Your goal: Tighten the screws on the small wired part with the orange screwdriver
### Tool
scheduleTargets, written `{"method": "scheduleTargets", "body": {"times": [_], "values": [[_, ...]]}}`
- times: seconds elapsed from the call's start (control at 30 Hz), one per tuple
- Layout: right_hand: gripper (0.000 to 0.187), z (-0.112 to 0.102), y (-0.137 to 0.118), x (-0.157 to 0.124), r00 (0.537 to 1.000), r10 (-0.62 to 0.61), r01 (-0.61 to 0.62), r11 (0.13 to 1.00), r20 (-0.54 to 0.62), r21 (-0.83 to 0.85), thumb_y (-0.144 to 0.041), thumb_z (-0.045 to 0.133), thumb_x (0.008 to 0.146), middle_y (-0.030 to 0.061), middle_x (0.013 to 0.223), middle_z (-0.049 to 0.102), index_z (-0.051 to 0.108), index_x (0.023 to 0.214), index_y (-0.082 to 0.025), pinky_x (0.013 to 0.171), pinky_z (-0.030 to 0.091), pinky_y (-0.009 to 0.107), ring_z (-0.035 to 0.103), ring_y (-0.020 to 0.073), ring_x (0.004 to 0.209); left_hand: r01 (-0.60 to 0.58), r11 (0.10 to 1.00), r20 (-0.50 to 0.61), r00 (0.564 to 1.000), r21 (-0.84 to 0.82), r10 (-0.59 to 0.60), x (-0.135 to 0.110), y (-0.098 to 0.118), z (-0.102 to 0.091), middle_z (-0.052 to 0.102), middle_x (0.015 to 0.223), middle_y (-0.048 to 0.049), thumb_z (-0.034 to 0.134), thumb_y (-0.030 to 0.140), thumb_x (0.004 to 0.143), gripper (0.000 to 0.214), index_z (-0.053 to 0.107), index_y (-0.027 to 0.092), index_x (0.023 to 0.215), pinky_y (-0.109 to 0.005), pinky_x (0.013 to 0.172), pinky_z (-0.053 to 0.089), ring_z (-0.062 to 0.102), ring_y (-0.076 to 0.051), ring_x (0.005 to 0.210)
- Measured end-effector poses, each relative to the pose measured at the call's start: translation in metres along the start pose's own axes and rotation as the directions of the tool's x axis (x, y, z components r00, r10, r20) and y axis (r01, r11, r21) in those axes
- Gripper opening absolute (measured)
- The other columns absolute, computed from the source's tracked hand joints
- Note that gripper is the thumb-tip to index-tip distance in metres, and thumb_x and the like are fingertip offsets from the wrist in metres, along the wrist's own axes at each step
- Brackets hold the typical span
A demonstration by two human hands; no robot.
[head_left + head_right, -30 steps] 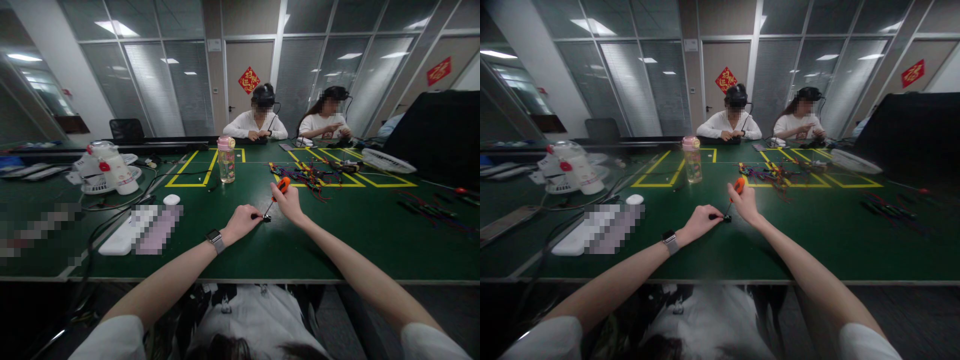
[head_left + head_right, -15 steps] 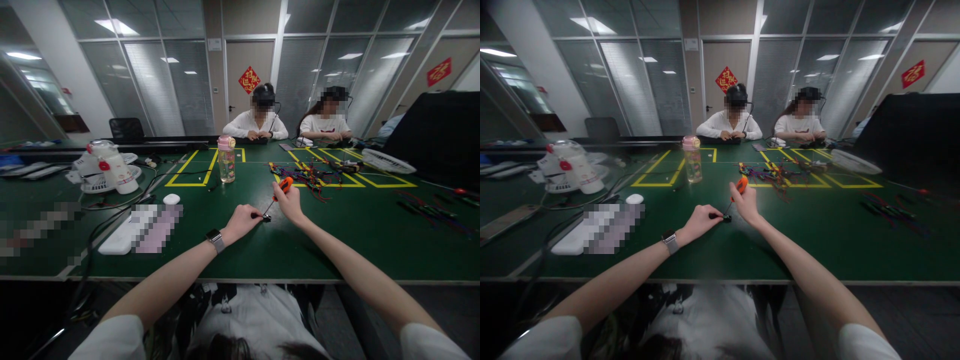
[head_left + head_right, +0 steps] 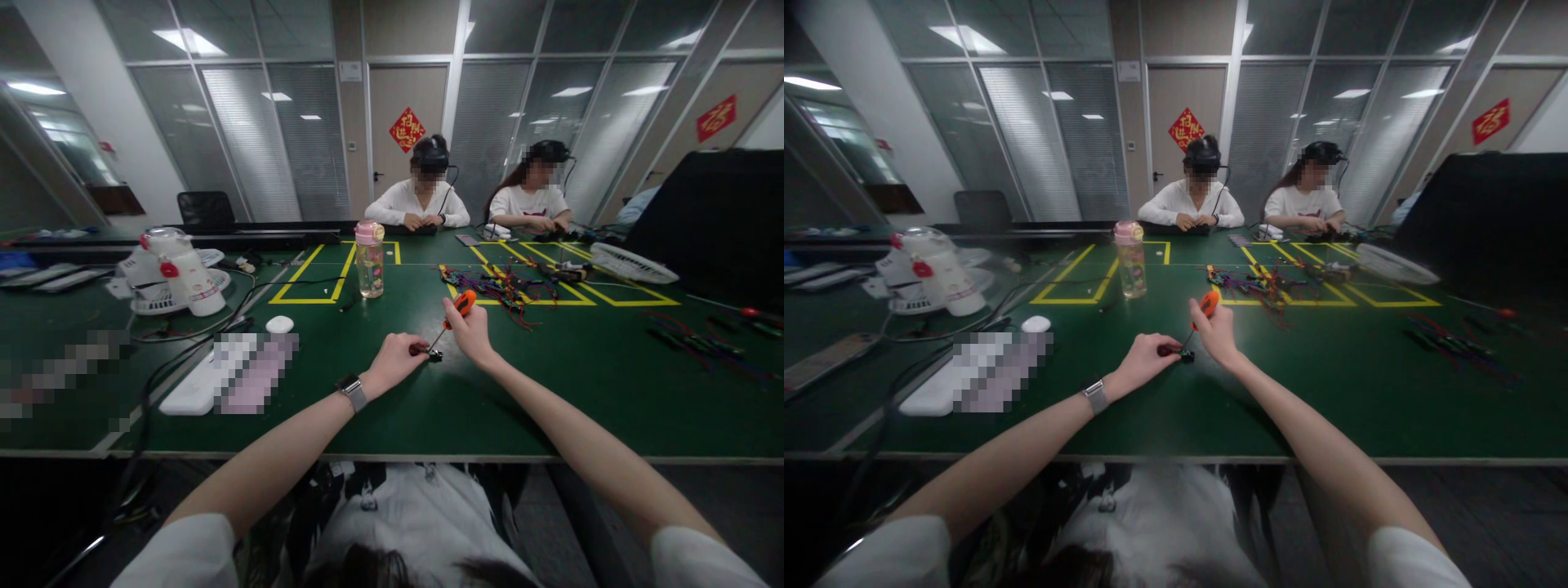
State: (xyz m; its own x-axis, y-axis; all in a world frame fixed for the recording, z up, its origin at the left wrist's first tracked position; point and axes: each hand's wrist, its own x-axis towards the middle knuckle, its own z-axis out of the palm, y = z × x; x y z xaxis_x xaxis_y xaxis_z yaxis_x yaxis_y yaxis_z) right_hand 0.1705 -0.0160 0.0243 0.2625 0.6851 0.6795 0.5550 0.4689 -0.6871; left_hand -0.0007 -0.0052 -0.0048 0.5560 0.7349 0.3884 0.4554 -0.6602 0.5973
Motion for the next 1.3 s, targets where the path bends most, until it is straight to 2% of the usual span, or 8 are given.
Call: {"method": "scheduleTargets", "body": {"times": [0.2,0.4,0.57,0.73,0.97,1.03,1.13,1.3], "values": [[0.043,0.003,-0.003,0.005,0.999,-0.007,0.009,0.999,0.036,-0.049,-0.048,0.048,0.082,-0.004,0.042,0.037,0.036,0.05,-0.022,0.045,0.027,0.024,0.033,0.0098,0.042,-0.026,0.999,-0.012,1.0,0.035,0.026,0.0,-0.002,0.002,0.073,0.087,-0.0036,0.066,0.021,0.079,0.017,0.073,0.019,0.094,-0.024,0.074,0.051,0.067,-0.015,0.076],[0.039,0.011,-0.014,0.012,0.98,-0.084,0.106,0.988,0.18,-0.114,-0.044,0.047,0.081,-0.0043,0.044,0.036,0.033,0.052,-0.022,0.046,0.026,0.024,0.032,0.0092,0.043,-0.046,0.998,-0.011,0.999,0.036,0.047,0.001,-0.003,0.002,0.073,0.086,-0.0047,0.066,0.021,0.079,0.014,0.073,0.017,0.09,-0.024,0.073,0.05,0.066,-0.016,0.077],[0.036,0.016,-0.016,0.019,0.972,-0.053,0.088,0.986,0.229,-0.145,-0.043,0.047,0.08,-0.003,0.045,0.039,0.034,0.053,-0.022,0.047,0.027,0.024,0.034,0.0103,0.045,-0.028,0.992,-0.07,0.997,-0.125,0.02,0.001,0.009,-0.001,0.074,0.091,-0.0053,0.062,0.029,0.084,0.019,0.073,0.016,0.093,-0.025,0.074,0.05,0.067,-0.016,0.079],[0.035,0.019,-0.013,0.024,0.963,-0.039,0.069,0.992,0.265,-0.106,-0.043,0.046,0.078,-0.0032,0.046,0.038,0.033,0.052,-0.022,0.046,0.026,0.024,0.033,0.0095,0.045,-0.026,0.963,-0.189,0.982,-0.269,-0.026,0.009,0.021,0.001,0.074,0.095,-0.0052,0.06,0.022,0.085,0.019,0.071,0.015,0.099,-0.026,0.078,0.052,0.069,-0.018,0.084],[0.039,0.008,-0.014,0.026,0.936,-0.038,0.079,0.992,0.35,-0.102,-0.046,0.054,0.081,-0.0023,0.047,0.044,0.047,0.054,-0.018,0.047,0.032,0.023,0.04,0.0107,0.047,-0.025,0.975,-0.193,0.981,-0.219,-0.019,0.017,0.022,0.001,0.075,0.078,-0.0025,0.058,0.01,0.083,0.017,0.074,0.016,0.083,-0.022,0.07,0.052,0.07,-0.016,0.073],[0.028,0.002,-0.018,0.027,0.924,-0.102,0.101,0.995,0.368,0.021,-0.044,0.062,0.079,0.0011,0.063,0.058,0.062,0.075,-0.016,0.055,0.042,0.024,0.052,0.014,0.059,-0.035,0.978,-0.195,0.981,-0.204,-0.005,0.016,0.022,-0.001,0.075,0.078,-0.0025,0.058,0.01,0.083,0.017,0.074,0.016,0.082,-0.022,0.069,0.052,0.07,-0.015,0.071],[0.038,-0.006,-0.027,0.029,0.941,-0.138,0.058,0.966,0.308,0.254,-0.04,0.07,0.075,0.0043,0.088,0.066,0.063,0.106,-0.018,0.069,0.051,0.028,0.062,0.0171,0.077,-0.051,0.978,-0.198,0.98,-0.204,0.009,0.015,0.022,-0.002,0.075,0.08,-0.0027,0.059,0.012,0.084,0.016,0.075,0.016,0.082,-0.022,0.071,0.052,0.071,-0.016,0.074],[0.035,-0.018,-0.033,0.031,0.915,-0.075,-0.123,0.883,0.397,0.452,-0.043,0.064,0.082,0.0082,0.094,0.071,0.068,0.106,-0.017,0.075,0.055,0.033,0.067,0.0208,0.085,-0.083,0.975,-0.197,0.98,-0.204,0.042,0.015,0.02,-0.002,0.076,0.083,-0.0021,0.059,0.014,0.084,0.017,0.075,0.017,0.082,-0.022,0.074,0.051,0.071,-0.016,0.077]]}}
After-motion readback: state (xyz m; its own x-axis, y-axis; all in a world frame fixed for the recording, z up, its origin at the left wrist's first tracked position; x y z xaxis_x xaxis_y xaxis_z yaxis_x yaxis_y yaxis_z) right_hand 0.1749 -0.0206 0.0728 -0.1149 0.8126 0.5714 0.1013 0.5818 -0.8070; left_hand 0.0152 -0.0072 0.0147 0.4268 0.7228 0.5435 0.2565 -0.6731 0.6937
